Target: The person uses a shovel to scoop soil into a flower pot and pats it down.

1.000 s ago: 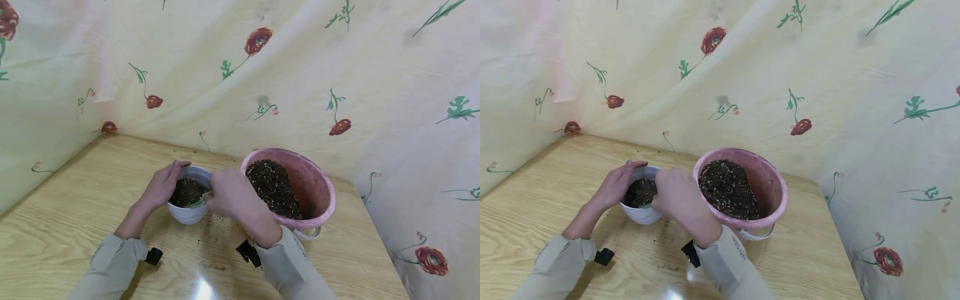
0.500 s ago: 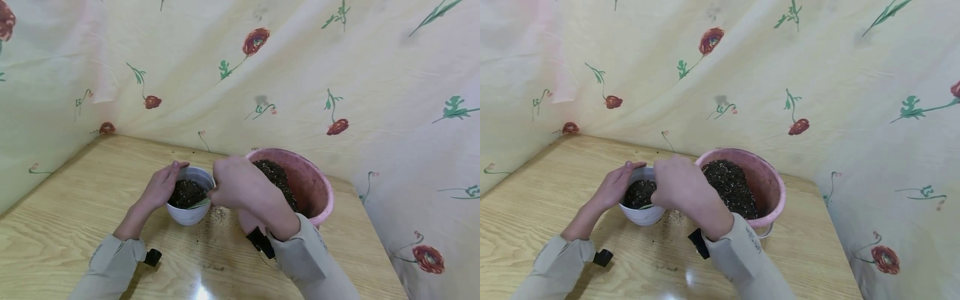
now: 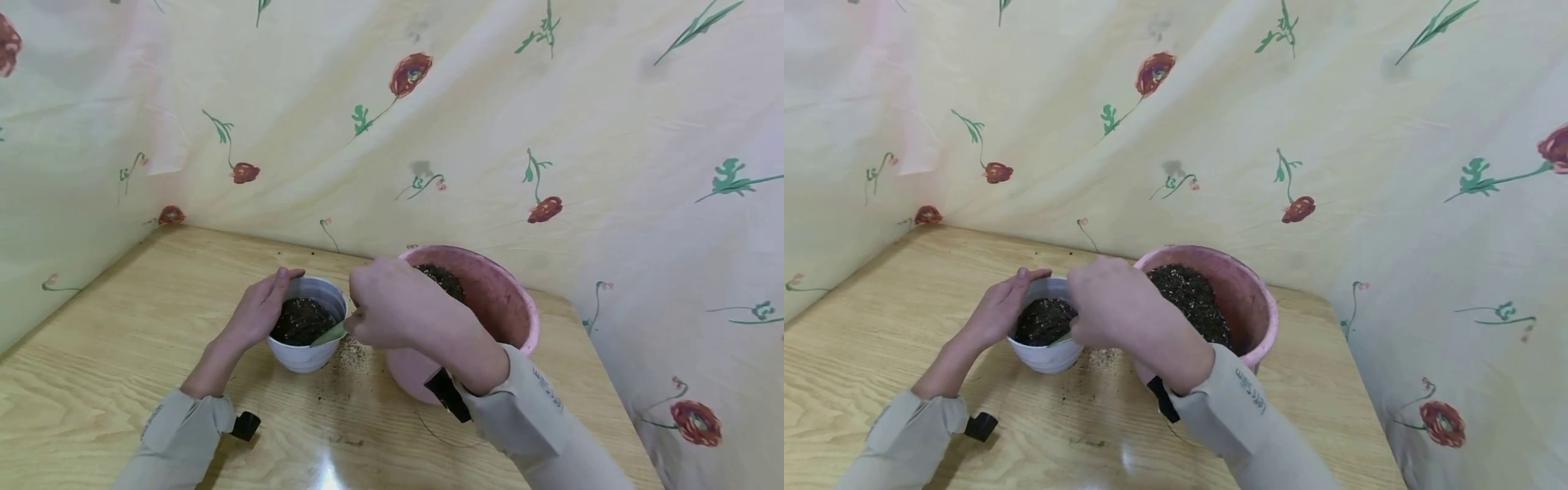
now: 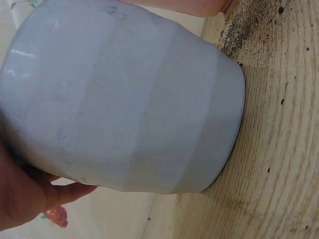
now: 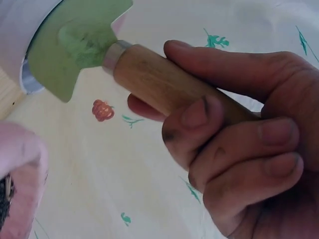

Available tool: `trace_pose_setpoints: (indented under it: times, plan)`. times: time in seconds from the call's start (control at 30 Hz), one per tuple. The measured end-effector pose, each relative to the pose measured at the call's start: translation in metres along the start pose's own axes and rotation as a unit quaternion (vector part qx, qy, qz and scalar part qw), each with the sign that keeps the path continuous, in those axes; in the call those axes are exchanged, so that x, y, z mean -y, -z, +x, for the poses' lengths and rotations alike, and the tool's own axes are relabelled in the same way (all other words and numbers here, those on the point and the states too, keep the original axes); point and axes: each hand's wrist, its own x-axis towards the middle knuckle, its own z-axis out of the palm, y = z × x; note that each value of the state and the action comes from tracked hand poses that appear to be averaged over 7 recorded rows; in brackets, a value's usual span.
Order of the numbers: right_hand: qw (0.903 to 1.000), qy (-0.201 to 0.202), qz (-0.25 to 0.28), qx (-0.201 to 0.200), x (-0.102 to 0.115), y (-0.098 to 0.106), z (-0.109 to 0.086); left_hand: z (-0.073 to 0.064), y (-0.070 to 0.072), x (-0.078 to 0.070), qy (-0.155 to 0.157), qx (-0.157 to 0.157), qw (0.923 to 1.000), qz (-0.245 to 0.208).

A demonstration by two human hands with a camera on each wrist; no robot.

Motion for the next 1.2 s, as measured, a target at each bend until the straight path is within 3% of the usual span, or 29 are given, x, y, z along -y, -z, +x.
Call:
trace_pose_setpoints:
  times: [0.3,0.47,0.67,0.87,1.07,1.2]
  plan:
    - [0.9964,0.064,0.020,-0.051,-0.021,0.002,-0.017,0.005,-0.002,-0.002,-0.005,-0.001,1.0000,0.004]
    - [0.9886,0.096,0.026,-0.113,-0.038,-0.007,-0.032,0.007,-0.004,-0.006,-0.003,-0.003,1.0000,0.005]
    - [0.9812,0.104,0.057,-0.152,-0.054,-0.017,-0.048,0.008,-0.004,-0.007,-0.007,0.000,0.9999,0.012]
    - [0.9611,0.144,0.086,-0.219,-0.067,-0.023,-0.061,0.005,0.001,-0.005,-0.023,0.008,0.9991,0.035]
    - [0.9385,0.182,0.123,-0.267,-0.079,-0.027,-0.078,-0.002,0.004,-0.003,-0.063,0.014,0.9961,0.061]
    - [0.9374,0.159,0.201,-0.236,-0.088,-0.033,-0.092,-0.005,0.005,-0.007,-0.117,0.017,0.9893,0.086]
